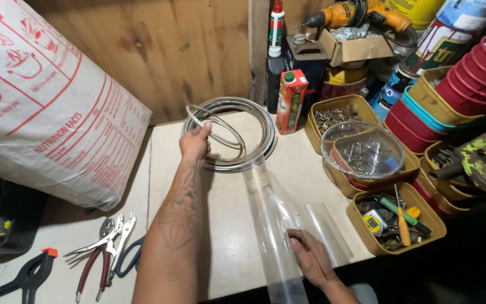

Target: The person places a circular metal ring on a clear plastic sheet and uses a green marker to trace a circle around it. They then use scissors to cut along the marked line, creating a circular plastic piece.

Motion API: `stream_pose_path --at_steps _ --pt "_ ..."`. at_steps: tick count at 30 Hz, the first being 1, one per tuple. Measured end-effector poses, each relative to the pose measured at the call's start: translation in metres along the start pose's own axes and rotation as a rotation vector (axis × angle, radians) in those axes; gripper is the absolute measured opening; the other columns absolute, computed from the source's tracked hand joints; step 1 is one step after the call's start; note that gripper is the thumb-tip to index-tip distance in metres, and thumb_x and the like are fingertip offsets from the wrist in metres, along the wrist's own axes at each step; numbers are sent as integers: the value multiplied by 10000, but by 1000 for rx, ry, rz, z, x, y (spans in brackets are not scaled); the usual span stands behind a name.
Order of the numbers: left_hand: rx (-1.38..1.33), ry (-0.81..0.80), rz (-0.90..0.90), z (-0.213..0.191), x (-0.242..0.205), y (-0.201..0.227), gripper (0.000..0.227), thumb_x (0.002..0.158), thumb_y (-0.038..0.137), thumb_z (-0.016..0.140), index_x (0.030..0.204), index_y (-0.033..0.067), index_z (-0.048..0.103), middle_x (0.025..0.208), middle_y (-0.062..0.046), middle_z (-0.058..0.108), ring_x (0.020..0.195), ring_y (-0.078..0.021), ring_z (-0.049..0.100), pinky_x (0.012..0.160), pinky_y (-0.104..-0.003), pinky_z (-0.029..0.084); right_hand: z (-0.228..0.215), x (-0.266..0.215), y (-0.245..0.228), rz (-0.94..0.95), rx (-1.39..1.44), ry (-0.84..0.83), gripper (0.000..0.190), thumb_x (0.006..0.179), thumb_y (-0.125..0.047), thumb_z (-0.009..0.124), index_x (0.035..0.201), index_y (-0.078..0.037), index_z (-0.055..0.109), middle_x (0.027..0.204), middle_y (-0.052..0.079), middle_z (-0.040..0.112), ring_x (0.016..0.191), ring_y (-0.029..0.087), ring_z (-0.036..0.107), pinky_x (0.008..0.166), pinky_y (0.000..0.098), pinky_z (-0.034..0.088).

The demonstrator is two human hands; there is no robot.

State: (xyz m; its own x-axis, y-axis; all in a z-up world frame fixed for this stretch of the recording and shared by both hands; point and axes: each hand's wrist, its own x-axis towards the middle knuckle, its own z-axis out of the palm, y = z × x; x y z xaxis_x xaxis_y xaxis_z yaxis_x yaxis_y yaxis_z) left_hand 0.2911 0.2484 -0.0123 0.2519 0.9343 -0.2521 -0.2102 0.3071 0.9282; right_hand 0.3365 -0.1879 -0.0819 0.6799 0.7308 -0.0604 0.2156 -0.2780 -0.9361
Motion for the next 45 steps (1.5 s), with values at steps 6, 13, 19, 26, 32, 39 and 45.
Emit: stream_pose_path --at_steps 6,13,19,26,32,39,45 --pt "86 -58 100 30 -10 28 374 825 308 885 760 119 568 567 -29 581 425 -83 500 325 -228 364 1 0 -2 -32 35 14 421 900 -368 644 1182 -83 773 1175 60 815 1117 162 756 997 288 556" --pt "244 -13 270 39 -43 68 251 851 249 842 785 45 710 661 -55 674 466 -103 570 347 -271 517 -1 -4 -15 43 -36 -22 490 884 -452 608 1211 -122 763 1207 28 801 1155 155 732 989 289 546" --pt "715 168 608 18 -19 83 303 817 462 810 853 161 795 806 -28 780 771 -180 710 746 -369 542 -2 -3 -7 8 -62 -25 480 889 -452 604 1207 -130 763 1212 34 800 1152 166 736 998 297 543" --pt "727 355 933 -15 -58 125 268 882 437 768 803 184 726 720 -25 745 667 -241 694 669 -419 507 4 6 26 -22 137 -39 416 920 -138 473 1237 -86 736 1215 87 767 1095 209 760 945 324 608" --pt "786 326 1037 -66 -80 145 232 919 403 768 893 173 756 792 -38 768 738 -244 724 706 -408 522 20 14 61 -192 121 -90 381 925 -173 563 1262 -34 672 1145 77 671 975 127 695 907 244 535" --pt "1141 240 680 -102 -49 124 359 883 519 690 876 181 810 873 -175 744 824 -422 704 736 -520 501 11 11 26 -265 -202 -84 366 883 -105 540 1218 -47 677 1121 126 705 1036 220 734 972 314 568" --pt "1132 165 630 -101 -55 100 340 929 508 688 988 200 820 952 -101 784 912 -336 719 820 -454 509 9 0 20 -101 -76 -111 331 922 -186 571 1235 -125 661 1068 78 786 1045 182 761 929 301 554"
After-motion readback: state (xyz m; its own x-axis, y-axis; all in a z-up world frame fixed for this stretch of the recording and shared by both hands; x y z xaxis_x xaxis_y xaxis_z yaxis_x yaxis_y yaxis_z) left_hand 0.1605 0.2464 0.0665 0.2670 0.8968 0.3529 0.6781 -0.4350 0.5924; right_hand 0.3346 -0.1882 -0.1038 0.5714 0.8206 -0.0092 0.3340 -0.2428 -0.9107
